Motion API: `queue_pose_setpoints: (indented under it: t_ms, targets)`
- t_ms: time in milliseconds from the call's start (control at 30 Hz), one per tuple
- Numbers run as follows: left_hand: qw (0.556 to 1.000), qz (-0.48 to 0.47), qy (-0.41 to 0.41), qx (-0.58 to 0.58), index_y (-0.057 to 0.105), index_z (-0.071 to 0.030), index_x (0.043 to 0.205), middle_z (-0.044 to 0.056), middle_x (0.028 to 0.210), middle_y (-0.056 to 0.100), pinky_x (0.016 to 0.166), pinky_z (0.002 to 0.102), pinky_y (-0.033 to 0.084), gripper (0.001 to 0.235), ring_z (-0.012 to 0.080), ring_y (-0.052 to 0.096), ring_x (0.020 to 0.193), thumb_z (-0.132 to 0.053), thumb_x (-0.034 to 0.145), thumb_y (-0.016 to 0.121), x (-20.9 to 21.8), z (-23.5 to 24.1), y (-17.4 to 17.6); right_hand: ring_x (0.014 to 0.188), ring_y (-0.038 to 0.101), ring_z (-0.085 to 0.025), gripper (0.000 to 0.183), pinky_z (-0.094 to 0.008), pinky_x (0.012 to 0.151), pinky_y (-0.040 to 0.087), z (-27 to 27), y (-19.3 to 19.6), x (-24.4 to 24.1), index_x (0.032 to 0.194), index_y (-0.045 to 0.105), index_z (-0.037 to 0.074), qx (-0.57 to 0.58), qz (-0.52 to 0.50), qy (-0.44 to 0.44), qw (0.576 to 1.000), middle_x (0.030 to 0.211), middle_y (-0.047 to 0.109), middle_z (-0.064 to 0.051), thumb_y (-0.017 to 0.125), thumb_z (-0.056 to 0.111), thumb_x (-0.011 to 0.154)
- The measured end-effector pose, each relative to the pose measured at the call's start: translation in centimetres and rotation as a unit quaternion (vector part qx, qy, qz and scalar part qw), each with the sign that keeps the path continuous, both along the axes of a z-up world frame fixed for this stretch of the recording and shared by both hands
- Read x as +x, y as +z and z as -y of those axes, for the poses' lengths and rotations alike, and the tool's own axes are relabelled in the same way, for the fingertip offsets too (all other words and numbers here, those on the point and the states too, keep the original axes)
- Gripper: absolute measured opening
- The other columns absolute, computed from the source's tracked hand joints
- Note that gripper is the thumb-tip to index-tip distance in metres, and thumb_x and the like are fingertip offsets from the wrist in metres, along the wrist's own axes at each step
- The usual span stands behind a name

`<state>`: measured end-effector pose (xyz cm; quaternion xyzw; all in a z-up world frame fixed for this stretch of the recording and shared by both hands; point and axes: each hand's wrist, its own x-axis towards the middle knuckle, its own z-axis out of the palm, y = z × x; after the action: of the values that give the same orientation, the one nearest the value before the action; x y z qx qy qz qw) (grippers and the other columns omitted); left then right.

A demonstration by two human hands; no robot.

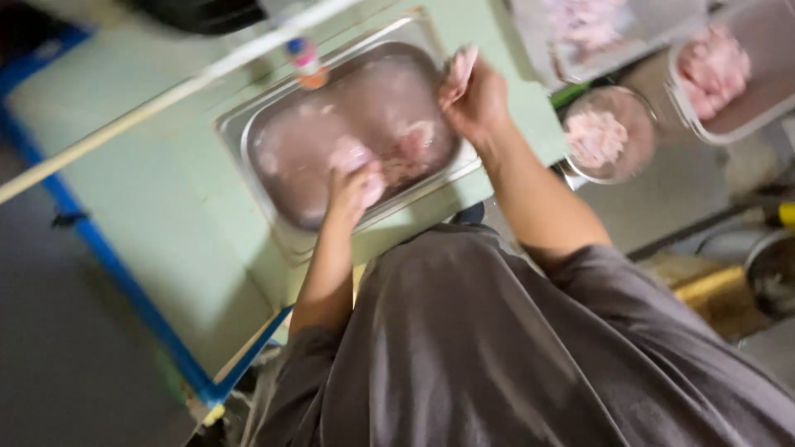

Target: The person washes pieces of raw meat by hand in a sink filled with water. They repeatedly submerge, squeeze, and rinse the meat, then transfer the cleaned pieces into a metal bowl placed on the counter to the right.

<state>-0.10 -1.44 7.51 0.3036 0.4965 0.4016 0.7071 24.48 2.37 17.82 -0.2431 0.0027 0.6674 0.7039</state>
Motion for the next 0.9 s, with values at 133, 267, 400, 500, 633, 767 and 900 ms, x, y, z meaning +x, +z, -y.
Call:
queue_pose_setpoints:
  t_ms: [133, 267, 400, 500, 633, 767, 900]
  targets:
    - [0.928, -0.368, -0.032, -0.048, 0.074, -0.016, 0.096, 0.002, 0.081, 0.07, 0.064, 0.03, 0.048, 0.049, 0.0123, 0.064, 0.074, -0.06, 0.078, 0.063, -1.4, 0.7, -7.5, 0.047, 0.021, -0.009, 0.007, -0.026, 0.047, 0.012, 1.4, -0.1, 8.3, 0.084, 0.049, 0.019, -0.056, 0.192, -0.082, 0.976, 0.053, 0.025, 0.005, 0.051, 0.012, 0.086]
    - [0.891, -0.438, -0.001, -0.121, 0.07, -0.009, 0.097, 0.013, 0.095, 0.071, 0.08, 0.036, 0.048, 0.071, 0.0268, 0.067, 0.092, -0.072, 0.08, 0.045, -0.8, 1.8, -6.0, 0.053, 0.045, -0.009, 0.014, -0.025, 0.047, 0.035, 6.7, -0.9, 16.5, 0.073, 0.059, 0.013, -0.073, 0.487, -0.23, 0.839, 0.062, 0.053, 0.001, 0.062, 0.005, 0.083]
    - [0.876, -0.48, 0.039, -0.013, 0.065, -0.003, 0.067, 0.011, 0.061, 0.063, 0.063, 0.039, 0.045, 0.064, 0.0255, 0.064, 0.065, -0.062, 0.09, 0.053, -0.8, 1.3, -8.7, 0.057, 0.054, -0.018, 0.021, -0.028, 0.05, 0.046, 13.9, 0.1, 21.4, 0.077, 0.053, 0.004, -0.013, 0.602, -0.33, 0.727, 0.071, 0.058, -0.012, 0.055, 0.004, 0.098]
    - [0.912, -0.382, 0.135, -0.056, 0.065, -0.003, 0.087, 0.007, 0.078, 0.067, 0.064, 0.032, 0.052, 0.051, 0.0192, 0.066, 0.073, -0.053, 0.081, 0.064, 4.1, 0.2, -4.7, 0.062, 0.054, -0.015, 0.025, -0.033, 0.065, 0.045, 17.6, -7.8, 25.8, 0.075, 0.054, 0.01, -0.108, 0.731, -0.325, 0.59, 0.064, 0.057, -0.002, 0.055, 0.012, 0.101]
    - [0.922, -0.38, 0.017, -0.072, 0.066, -0.002, 0.116, 0.013, 0.119, 0.067, 0.092, 0.03, 0.05, 0.07, 0.0232, 0.063, 0.109, -0.061, 0.08, 0.055, 10.5, -1.1, -1.0, 0.081, 0.063, -0.034, 0.015, -0.043, 0.074, 0.052, 21.0, -15.7, 27.9, 0.097, 0.065, 0.0, -0.295, 0.799, 0.149, 0.502, 0.091, 0.067, -0.017, 0.058, 0.0, 0.083]
    - [0.904, -0.397, -0.149, -0.057, 0.069, -0.011, 0.113, 0.007, 0.109, 0.068, 0.097, 0.031, 0.031, 0.058, 0.0208, 0.059, 0.107, -0.051, 0.073, 0.053, 17.8, -1.2, 0.3, 0.098, 0.063, -0.035, 0.024, -0.046, 0.084, 0.048, 23.3, -15.9, 27.4, 0.103, 0.071, 0.005, -0.29, 0.77, 0.035, 0.567, 0.107, 0.069, -0.017, 0.062, 0.022, 0.088]
    - [0.941, -0.231, -0.188, -0.158, 0.071, -0.012, 0.114, 0.003, 0.095, 0.066, 0.055, 0.026, 0.046, 0.043, 0.0136, 0.061, 0.075, -0.035, 0.078, 0.07, 29.8, 1.0, 10.2, 0.08, 0.063, -0.019, 0.021, -0.034, 0.073, 0.045, 24.6, -15.7, 28.1, 0.087, 0.067, 0.014, -0.284, 0.716, 0.007, 0.637, 0.087, 0.071, -0.001, 0.058, 0.03, 0.096]
